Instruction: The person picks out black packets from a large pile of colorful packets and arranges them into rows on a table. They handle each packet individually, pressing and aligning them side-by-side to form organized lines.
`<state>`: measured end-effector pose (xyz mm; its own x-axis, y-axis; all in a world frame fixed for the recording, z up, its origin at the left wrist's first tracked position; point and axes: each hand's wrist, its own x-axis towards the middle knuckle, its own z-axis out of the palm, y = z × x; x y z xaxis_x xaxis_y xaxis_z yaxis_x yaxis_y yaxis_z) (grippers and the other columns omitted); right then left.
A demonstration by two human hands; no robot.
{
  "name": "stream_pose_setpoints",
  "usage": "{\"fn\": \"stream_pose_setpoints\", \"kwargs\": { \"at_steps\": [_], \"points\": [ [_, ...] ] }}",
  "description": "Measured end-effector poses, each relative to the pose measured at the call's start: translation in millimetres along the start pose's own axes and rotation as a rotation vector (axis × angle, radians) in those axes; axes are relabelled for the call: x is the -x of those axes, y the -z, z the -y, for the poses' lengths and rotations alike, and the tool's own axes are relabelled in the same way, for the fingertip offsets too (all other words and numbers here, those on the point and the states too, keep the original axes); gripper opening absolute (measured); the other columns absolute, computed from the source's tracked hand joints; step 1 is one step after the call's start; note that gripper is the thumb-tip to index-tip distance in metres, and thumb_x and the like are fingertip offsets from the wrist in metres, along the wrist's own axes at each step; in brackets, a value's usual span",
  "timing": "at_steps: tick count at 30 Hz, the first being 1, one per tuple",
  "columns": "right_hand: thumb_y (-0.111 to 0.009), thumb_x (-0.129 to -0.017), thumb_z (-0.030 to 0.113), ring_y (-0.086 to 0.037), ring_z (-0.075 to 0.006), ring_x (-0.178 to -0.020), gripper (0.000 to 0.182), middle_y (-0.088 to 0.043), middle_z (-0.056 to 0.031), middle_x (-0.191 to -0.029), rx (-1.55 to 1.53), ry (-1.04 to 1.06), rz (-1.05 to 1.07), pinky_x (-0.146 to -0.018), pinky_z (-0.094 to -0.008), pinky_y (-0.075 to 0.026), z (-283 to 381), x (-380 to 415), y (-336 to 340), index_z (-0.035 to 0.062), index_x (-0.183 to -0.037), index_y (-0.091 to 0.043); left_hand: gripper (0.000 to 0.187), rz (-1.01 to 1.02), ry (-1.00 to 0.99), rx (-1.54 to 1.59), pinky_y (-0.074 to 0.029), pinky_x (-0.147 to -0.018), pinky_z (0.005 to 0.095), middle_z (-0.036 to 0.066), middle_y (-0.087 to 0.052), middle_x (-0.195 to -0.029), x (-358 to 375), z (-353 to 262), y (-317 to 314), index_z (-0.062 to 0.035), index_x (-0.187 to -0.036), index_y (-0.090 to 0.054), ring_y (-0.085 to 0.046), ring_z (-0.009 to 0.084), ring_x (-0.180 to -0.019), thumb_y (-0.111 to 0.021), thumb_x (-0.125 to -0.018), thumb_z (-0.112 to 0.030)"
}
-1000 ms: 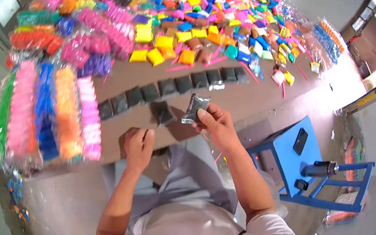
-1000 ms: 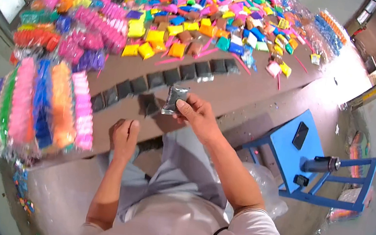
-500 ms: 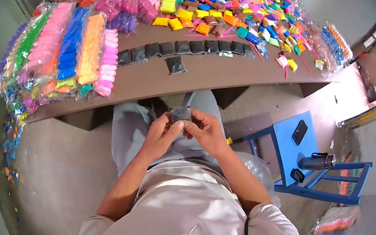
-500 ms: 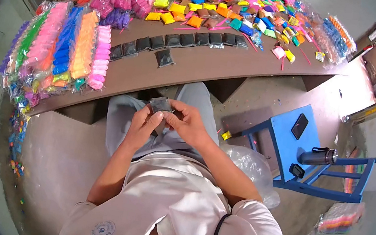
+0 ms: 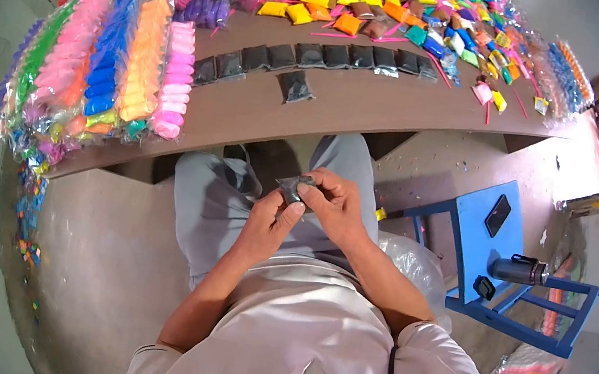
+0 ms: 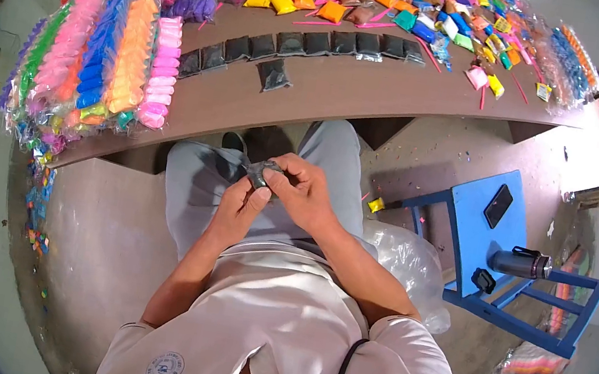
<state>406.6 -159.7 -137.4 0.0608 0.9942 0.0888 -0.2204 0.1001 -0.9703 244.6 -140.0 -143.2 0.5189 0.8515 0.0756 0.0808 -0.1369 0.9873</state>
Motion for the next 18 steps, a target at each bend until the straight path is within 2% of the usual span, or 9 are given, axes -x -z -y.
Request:
{"fn": "stream_pose_setpoints", "kwargs": {
  "at_steps": [6,9,12,16,18],
  "points": [
    [-0.069,-0.092,0.011,-0.056,-0.0063,-0.078,0.011,-0.065,0.0004,-0.085,-0.079,-0.265,0.159,-0.07,-0.0235,-0.046,-17.7,-16.6,16.5,0.0002,-0.093,-0.069,0.034,0.012,0.037,-0.054,-0.046,-0.07,0.0325,0.008,-0.058,-0.086,-9.1,12.5,10.9,0.0009,-0.115,-0.059,-0.053,0.017,-0.078,-0.055,-0.101,-0.029],
    [-0.07,-0.092,0.012,-0.059,-0.0069,-0.079,0.013,-0.068,-0.0022,-0.089,-0.186,-0.271,0.082,-0.071,-0.024,-0.049,-20.6,-21.6,8.7,-0.0008,-0.096,-0.069,0.031,0.035,0.085,-0.092,-0.047,-0.07,0.0336,0.009,-0.06,-0.088,-15.5,14.1,14.8,0.0003,-0.115,-0.06,-0.055,0.0177,-0.079,-0.056,-0.101,-0.027],
    [-0.07,-0.091,0.011,-0.06,-0.0077,-0.079,0.016,-0.069,-0.0031,-0.09,-0.25,-0.245,0.032,-0.073,-0.0246,-0.05,-33.2,-25.6,8.2,-0.0016,-0.101,-0.069,0.03,0.052,0.052,-0.097,-0.047,-0.069,0.0333,0.01,-0.06,-0.09,-23.5,10.5,18.8,0.0009,-0.114,-0.06,-0.056,0.0183,-0.079,-0.055,-0.101,-0.026],
    [-0.07,-0.092,0.013,-0.059,-0.0077,-0.08,0.017,-0.069,-0.0028,-0.09,-0.269,-0.262,0.017,-0.073,-0.0237,-0.049,-25.1,-32.3,3.7,-0.0011,-0.102,-0.069,0.033,0.035,0.036,-0.036,-0.046,-0.068,0.0329,0.01,-0.06,-0.089,-30.1,7.0,23.5,0.0022,-0.112,-0.06,-0.054,0.0175,-0.076,-0.056,-0.101,-0.028],
    [-0.068,-0.095,0.016,-0.051,-0.0038,-0.074,0.016,-0.063,0.003,-0.082,-0.212,-0.288,0.014,-0.066,-0.0218,-0.043,-15.0,-35.4,-0.2,0.0005,-0.093,-0.068,0.034,0.021,0.026,-0.034,-0.045,-0.067,0.0325,0.009,-0.06,-0.086,-30.5,14.5,26.2,0.0024,-0.112,-0.06,-0.052,0.0162,-0.074,-0.055,-0.101,-0.029]
  ]
}}
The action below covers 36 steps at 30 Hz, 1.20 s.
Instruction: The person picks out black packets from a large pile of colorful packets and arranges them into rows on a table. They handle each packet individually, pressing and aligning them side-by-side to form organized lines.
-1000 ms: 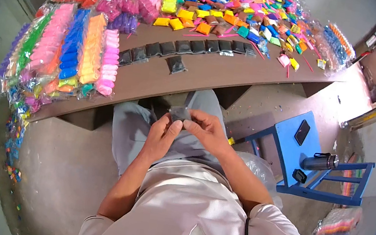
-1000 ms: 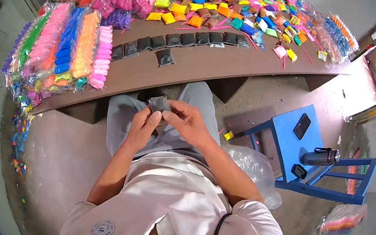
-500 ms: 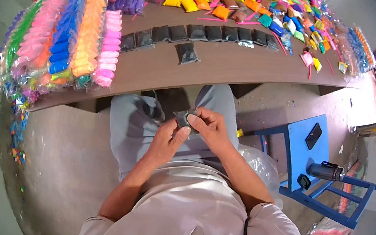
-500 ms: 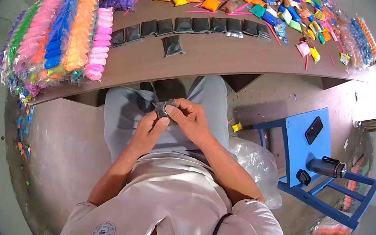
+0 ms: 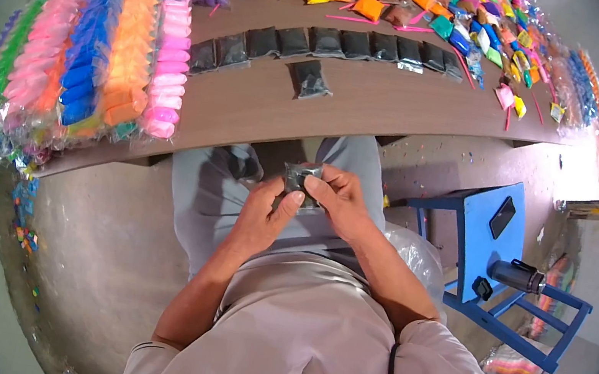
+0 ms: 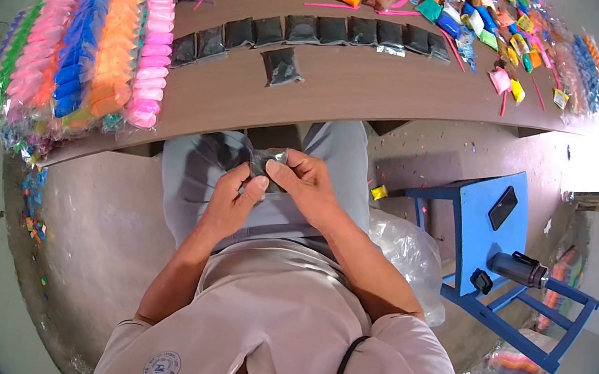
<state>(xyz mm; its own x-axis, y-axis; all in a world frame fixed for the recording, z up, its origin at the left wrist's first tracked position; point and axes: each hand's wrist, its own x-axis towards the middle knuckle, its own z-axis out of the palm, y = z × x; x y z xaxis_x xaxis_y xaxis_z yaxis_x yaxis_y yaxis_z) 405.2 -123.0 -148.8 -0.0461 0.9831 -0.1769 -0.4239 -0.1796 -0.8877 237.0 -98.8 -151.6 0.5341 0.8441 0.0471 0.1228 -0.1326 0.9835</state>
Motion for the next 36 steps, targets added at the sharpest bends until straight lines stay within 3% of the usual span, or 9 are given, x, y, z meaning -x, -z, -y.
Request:
{"fn": "stream_pose_setpoints", "kwargs": {
  "at_steps": [3,10,12,15,19,21,25,32,36],
  "points": [
    [-0.068,-0.096,0.019,-0.05,-0.0037,-0.075,0.018,-0.061,0.0037,-0.081,0.148,-0.056,0.065,-0.065,-0.0219,-0.041,1.4,1.7,10.8,0.0012,-0.091,-0.068,0.039,-0.046,0.096,0.051,-0.046,-0.062,0.0261,0.002,-0.059,-0.082,1.7,14.4,2.2,0.0009,-0.111,-0.063,-0.053,0.0083,-0.072,-0.053,-0.103,-0.036],
    [-0.067,-0.097,0.02,-0.046,-0.0032,-0.067,0.025,-0.058,0.0034,-0.072,0.057,-0.01,0.045,-0.058,-0.0217,-0.037,-5.4,-12.7,13.3,0.0062,-0.077,-0.06,0.044,-0.037,0.183,0.086,-0.044,-0.063,0.0264,0.003,-0.059,-0.078,-6.8,6.3,1.7,0.0011,-0.099,-0.062,-0.053,0.0099,-0.069,-0.045,-0.105,-0.038],
    [-0.067,-0.097,0.022,-0.047,-0.005,-0.06,0.031,-0.056,0.0024,-0.066,-0.087,-0.187,0.027,-0.053,-0.0216,-0.038,10.7,-12.8,6.5,0.0088,-0.07,-0.056,0.047,-0.018,0.217,0.269,-0.043,-0.066,0.0292,0.003,-0.057,-0.075,-12.0,6.8,3.3,0.0,-0.092,-0.059,-0.051,0.0118,-0.07,-0.04,-0.107,-0.039],
    [-0.066,-0.097,0.025,-0.05,-0.0062,-0.058,0.033,-0.055,0.0018,-0.064,-0.104,-0.175,0.017,-0.051,-0.0217,-0.039,5.0,-14.6,11.5,0.0094,-0.07,-0.055,0.049,-0.031,0.279,0.319,-0.043,-0.067,0.0293,0.003,-0.058,-0.076,-12.6,6.5,7.1,-0.0014,-0.088,-0.06,-0.052,0.0115,-0.07,-0.036,-0.108,-0.039],
    [-0.066,-0.098,0.026,-0.05,-0.0051,-0.059,0.033,-0.053,0.003,-0.063,0.012,-0.079,-0.002,-0.052,-0.0215,-0.04,-3.1,-12.6,17.4,0.0097,-0.071,-0.056,0.051,-0.051,0.377,0.379,-0.045,-0.07,0.0297,0.004,-0.058,-0.075,-6.4,12.9,2.6,-0.0016,-0.087,-0.061,-0.053,0.0126,-0.071,-0.037,-0.108,-0.042],
    [-0.063,-0.099,0.025,-0.052,-0.0066,-0.059,0.026,-0.064,-0.0008,-0.073,0.084,-0.049,-0.017,-0.053,-0.0216,-0.042,-7.2,-11.9,22.4,0.0063,-0.081,-0.064,0.051,-0.034,0.37,0.422,-0.045,-0.071,0.0298,0.004,-0.058,-0.076,-1.2,22.3,1.5,-0.0011,-0.089,-0.061,-0.053,0.0128,-0.071,-0.038,-0.107,-0.043],
    [-0.061,-0.1,0.026,-0.055,-0.006,-0.063,0.026,-0.064,0.0008,-0.075,0.27,-0.056,0.021,-0.055,-0.0216,-0.043,1.6,-6.4,19.7,0.0049,-0.087,-0.065,0.054,-0.006,0.313,0.502,-0.047,-0.072,0.0289,0.007,-0.064,-0.083,1.4,32.1,-2.7,-0.0002,-0.098,-0.061,-0.058,0.0141,-0.073,-0.036,-0.106,-0.047],
    [-0.055,-0.104,0.024,-0.058,-0.0052,-0.062,0.025,-0.065,-0.0003,-0.073,0.299,-0.125,0.014,-0.056,-0.0222,-0.043,6.9,2.0,12.4,0.0028,-0.093,-0.063,0.044,0.099,0.277,0.28,-0.048,-0.069,0.0307,0.006,-0.059,-0.079,0.2,21.5,-8.7,0.0012,-0.105,-0.059,-0.054,0.0138,-0.072,-0.043,-0.106,-0.04],
    [-0.059,-0.101,0.02,-0.054,-0.0059,-0.063,0.021,-0.061,-0.0012,-0.073,0.27,-0.044,0.033,-0.057,-0.024,-0.043,1.7,9.0,17.8,0.0026,-0.089,-0.062,0.045,0.089,0.272,0.308,-0.047,-0.065,0.0323,0.007,-0.057,-0.073,4.0,24.6,-19.3,0.0003,-0.088,-0.055,-0.055,0.0162,-0.069,-0.041,-0.107,-0.038]
  ]
}}
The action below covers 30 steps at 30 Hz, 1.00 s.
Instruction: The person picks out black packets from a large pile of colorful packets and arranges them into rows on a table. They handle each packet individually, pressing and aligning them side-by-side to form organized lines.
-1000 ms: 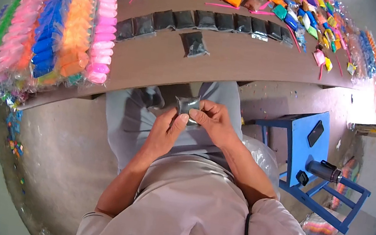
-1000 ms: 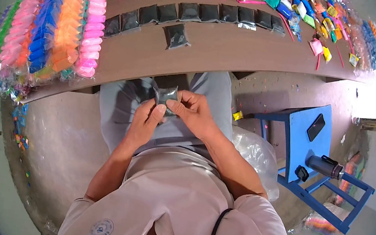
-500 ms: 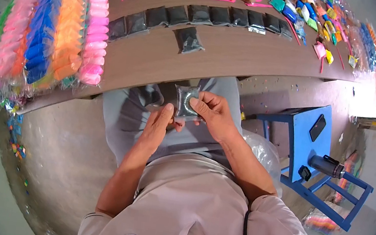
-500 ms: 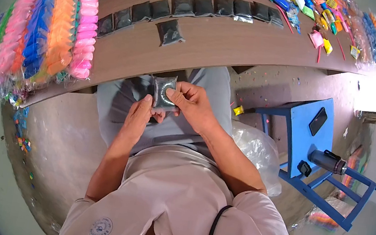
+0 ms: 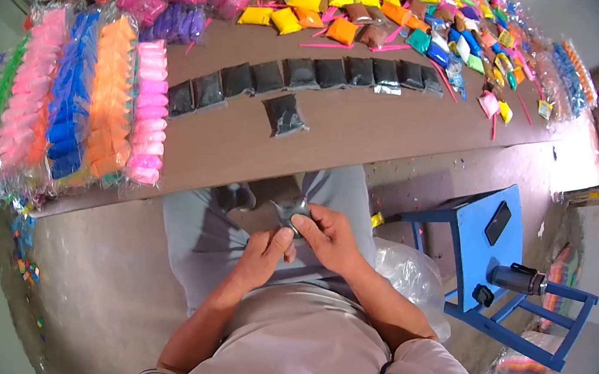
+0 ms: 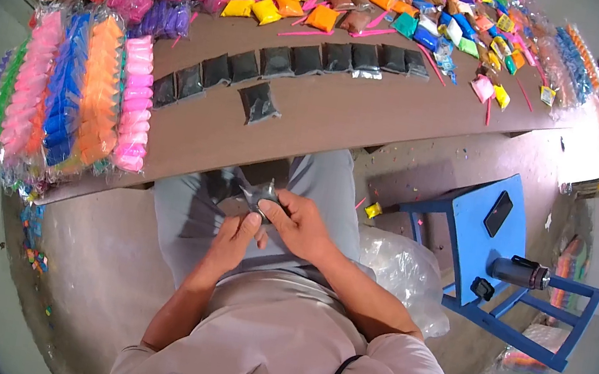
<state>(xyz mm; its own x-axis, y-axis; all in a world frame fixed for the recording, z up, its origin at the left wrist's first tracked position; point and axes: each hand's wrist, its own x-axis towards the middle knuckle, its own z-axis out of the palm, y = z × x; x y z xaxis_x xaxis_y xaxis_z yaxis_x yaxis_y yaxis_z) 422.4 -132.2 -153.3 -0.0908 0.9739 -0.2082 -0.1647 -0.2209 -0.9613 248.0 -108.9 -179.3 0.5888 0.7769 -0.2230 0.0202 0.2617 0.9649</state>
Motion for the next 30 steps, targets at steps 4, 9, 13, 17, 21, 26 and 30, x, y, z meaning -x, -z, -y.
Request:
{"fn": "stream_pose_setpoints", "kwargs": {
  "at_steps": [4,9,13,17,21,26,30],
  "points": [
    [-0.061,-0.1,0.02,-0.043,-0.0083,-0.066,0.022,-0.05,-0.0017,-0.068,0.227,0.126,-0.319,-0.057,-0.0279,-0.04,18.2,-11.1,17.4,0.0013,-0.09,-0.06,0.036,-0.003,-0.064,-0.137,-0.045,-0.06,0.0327,0.005,-0.051,-0.069,-4.3,-0.2,-3.2,0.0002,-0.087,-0.052,-0.052,0.0155,-0.063,-0.042,-0.107,-0.028],
    [-0.068,-0.094,0.023,-0.05,-0.0203,-0.06,0.025,-0.051,-0.0148,-0.068,0.559,0.447,-0.555,-0.058,-0.0345,-0.043,45.5,-64.3,63.6,0.0003,-0.098,-0.059,0.043,-0.123,-0.116,-0.278,-0.045,-0.06,0.0295,0.005,-0.057,-0.064,-4.2,-11.4,2.2,0.0013,-0.073,-0.055,-0.053,0.0125,-0.062,-0.046,-0.105,-0.025],
    [-0.069,-0.093,0.028,-0.059,-0.0385,-0.065,0.03,-0.06,-0.0203,-0.072,0.799,0.427,-0.529,-0.058,-0.0425,-0.046,52.2,-95.7,81.0,0.001,-0.099,-0.06,0.044,-0.242,-0.164,-0.371,-0.044,-0.059,0.0284,0.004,-0.057,-0.063,-5.3,-22.4,23.4,0.0006,-0.068,-0.056,-0.053,0.0107,-0.06,-0.047,-0.104,-0.023],
    [-0.068,-0.092,0.031,-0.061,-0.0394,-0.068,0.03,-0.061,-0.0212,-0.074,0.946,0.372,-0.533,-0.059,-0.0442,-0.046,52.3,-117.9,81.7,0.0019,-0.095,-0.062,0.041,-0.361,-0.267,-0.385,-0.043,-0.057,0.0298,0.006,-0.056,-0.061,-10.3,-34.3,39.7,0.001,-0.069,-0.055,-0.052,0.0126,-0.058,-0.049,-0.103,-0.021],
    [-0.07,-0.091,0.029,-0.062,-0.0368,-0.069,0.027,-0.063,-0.0169,-0.073,1.11,0.501,-0.607,-0.06,-0.042,-0.048,44.2,-123.9,75.0,0.0026,-0.094,-0.064,0.037,-0.448,-0.316,-0.445,-0.043,-0.057,0.0311,0.009,-0.058,-0.063,-15.2,-52.2,56.5,0.0015,-0.071,-0.057,-0.054,0.016,-0.058,-0.052,-0.101,-0.02],
    [-0.072,-0.088,0.03,-0.064,-0.0346,-0.071,0.027,-0.065,-0.0137,-0.074,1.015,0.546,-0.697,-0.061,-0.0444,-0.048,47.1,-120.6,70.7,0.0061,-0.094,-0.063,0.036,-0.543,-0.406,-0.52,-0.043,-0.059,0.0343,0.009,-0.056,-0.063,-31.1,-63.7,81.2,0.0016,-0.072,-0.057,-0.054,0.0199,-0.059,-0.051,-0.101,-0.019],
    [-0.075,-0.084,0.029,-0.063,-0.0335,-0.078,0.031,-0.065,-0.0141,-0.085,0.935,0.411,-0.625,-0.067,-0.0423,-0.048,54.9,-110.6,63.8,0.0046,-0.098,-0.062,0.036,-0.565,-0.446,-0.549,-0.042,-0.058,0.035,0.009,-0.058,-0.063,-51.9,-73.5,92.1,0.0019,-0.072,-0.057,-0.055,0.0191,-0.061,-0.05,-0.101,-0.018]
  ]
}}
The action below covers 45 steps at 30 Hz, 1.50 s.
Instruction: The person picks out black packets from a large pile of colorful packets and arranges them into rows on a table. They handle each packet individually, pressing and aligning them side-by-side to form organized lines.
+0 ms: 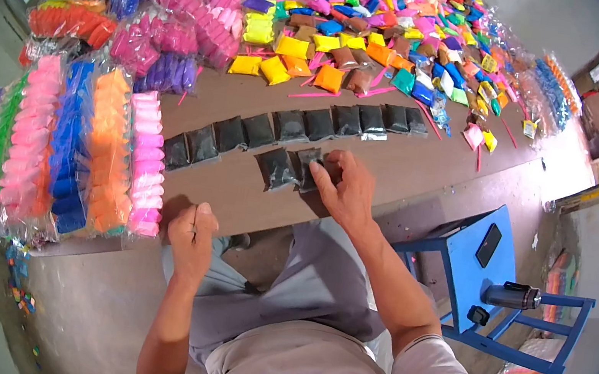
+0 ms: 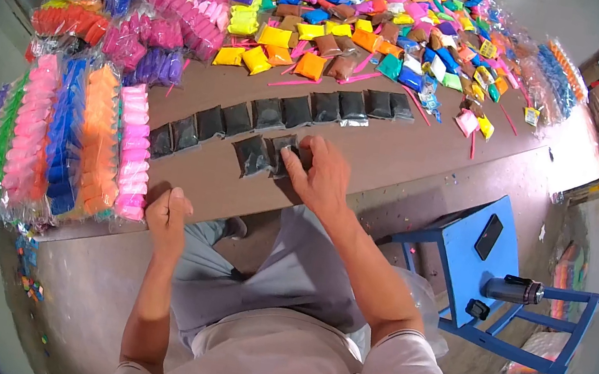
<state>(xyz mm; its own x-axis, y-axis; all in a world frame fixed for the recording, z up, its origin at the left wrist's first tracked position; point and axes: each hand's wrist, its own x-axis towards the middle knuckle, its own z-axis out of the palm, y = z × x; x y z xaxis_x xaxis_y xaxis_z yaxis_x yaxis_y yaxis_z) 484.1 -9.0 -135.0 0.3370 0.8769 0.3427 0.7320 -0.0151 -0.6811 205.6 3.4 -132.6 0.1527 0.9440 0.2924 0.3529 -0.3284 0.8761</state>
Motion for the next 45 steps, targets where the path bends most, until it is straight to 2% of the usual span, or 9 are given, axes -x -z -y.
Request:
{"fn": "stream_pose_setpoints", "kwargs": {
  "at_steps": [4,7,10,15,18,24,32,38,45],
  "points": [
    [-0.076,-0.081,0.027,-0.062,-0.0323,-0.086,0.033,-0.063,-0.014,-0.095,0.003,0.148,-0.087,-0.072,-0.0404,-0.049,1.4,1.9,-2.4,0.0053,-0.103,-0.066,0.036,-0.02,0.069,0.014,-0.041,-0.06,0.0376,0.011,-0.056,-0.062,-20.4,24.6,-14.5,0.0011,-0.069,-0.054,-0.053,0.0236,-0.058,-0.053,-0.099,-0.017],
    [-0.076,-0.08,0.026,-0.062,-0.0319,-0.09,0.033,-0.063,-0.0139,-0.096,0.044,0.156,-0.071,-0.075,-0.0408,-0.05,-0.8,2.6,-6.3,0.0067,-0.106,-0.069,0.035,-0.1,-0.151,-0.351,-0.039,-0.065,0.0444,0.014,-0.051,-0.064,-25.3,23.5,-27.4,-0.0015,-0.064,-0.045,-0.05,0.035,-0.064,-0.062,-0.091,-0.015],
    [-0.076,-0.081,0.025,-0.062,-0.0313,-0.091,0.032,-0.063,-0.0129,-0.097,0.098,0.165,-0.057,-0.075,-0.0409,-0.051,2.3,0.2,-8.2,0.0074,-0.107,-0.07,0.031,-0.037,-0.275,-0.461,-0.039,-0.067,0.0447,0.013,-0.052,-0.066,-25.9,17.7,-28.6,-0.0032,-0.065,-0.047,-0.052,0.0338,-0.068,-0.064,-0.089,-0.015],
    [-0.075,-0.083,0.024,-0.062,-0.0299,-0.091,0.028,-0.064,-0.0115,-0.097,0.163,0.104,-0.005,-0.074,-0.0396,-0.051,6.7,-2.9,-7.4,0.0083,-0.106,-0.07,0.022,0.041,-0.268,-0.469,-0.039,-0.07,0.0448,0.013,-0.056,-0.07,-26.2,12.1,-26.4,-0.0035,-0.07,-0.053,-0.054,0.0333,-0.072,-0.064,-0.086,-0.013],
    [-0.077,-0.08,0.022,-0.062,-0.0297,-0.082,0.03,-0.064,-0.0104,-0.091,0.165,0.107,-0.058,-0.07,-0.0404,-0.051,7.9,-4.5,-7.5,0.0085,-0.105,-0.069,0.02,0.079,-0.333,-0.464,-0.039,-0.07,0.0447,0.012,-0.057,-0.072,-26.7,10.7,-26.1,-0.0044,-0.07,-0.053,-0.054,0.0333,-0.074,-0.063,-0.086,-0.012],
    [-0.07,-0.088,0.028,-0.061,-0.0297,-0.089,0.032,-0.06,-0.0103,-0.094,0.138,0.06,-0.004,-0.07,-0.0408,-0.052,12.8,-3.7,-1.2,0.0091,-0.113,-0.065,0.019,0.26,-0.344,-0.498,-0.039,-0.072,0.0459,0.011,-0.058,-0.074,-24.0,10.2,-20.2,-0.0051,-0.07,-0.053,-0.053,0.0336,-0.076,-0.062,-0.085,-0.011],
    [-0.059,-0.095,0.02,-0.06,-0.0311,-0.08,0.015,-0.057,-0.0121,-0.082,0.094,0.048,-0.191,-0.066,-0.042,-0.049,2.5,5.2,-8.2,0.0059,-0.098,-0.059,0.024,0.099,-0.426,-0.531,-0.04,-0.07,0.0466,0.013,-0.055,-0.069,-17.4,16.7,-30.2,-0.0045,-0.066,-0.05,-0.053,0.0346,-0.073,-0.063,-0.085,-0.013],
    [-0.057,-0.096,0.018,-0.061,-0.0323,-0.077,0.015,-0.058,-0.0126,-0.08,0.091,0.084,-0.246,-0.064,-0.0434,-0.048,-3.5,9.1,-10.7,0.005,-0.089,-0.054,0.025,-0.044,-0.381,-0.597,-0.04,-0.068,0.048,0.014,-0.055,-0.068,-7.3,31.8,-42.3,-0.0047,-0.065,-0.051,-0.053,0.0361,-0.072,-0.064,-0.085,-0.015],
    [-0.053,-0.097,0.02,-0.061,-0.0357,-0.077,0.017,-0.058,-0.0152,-0.077,-0.087,0.003,-0.336,-0.066,-0.0469,-0.048,-14.9,12.4,-14.0,0.0049,-0.089,-0.053,0.028,-0.167,-0.329,-0.784,-0.038,-0.065,0.0511,0.017,-0.054,-0.065,-2.3,42.8,-58.3,-0.0054,-0.06,-0.047,-0.053,0.0395,-0.07,-0.064,-0.08,-0.014]
  ]
}}
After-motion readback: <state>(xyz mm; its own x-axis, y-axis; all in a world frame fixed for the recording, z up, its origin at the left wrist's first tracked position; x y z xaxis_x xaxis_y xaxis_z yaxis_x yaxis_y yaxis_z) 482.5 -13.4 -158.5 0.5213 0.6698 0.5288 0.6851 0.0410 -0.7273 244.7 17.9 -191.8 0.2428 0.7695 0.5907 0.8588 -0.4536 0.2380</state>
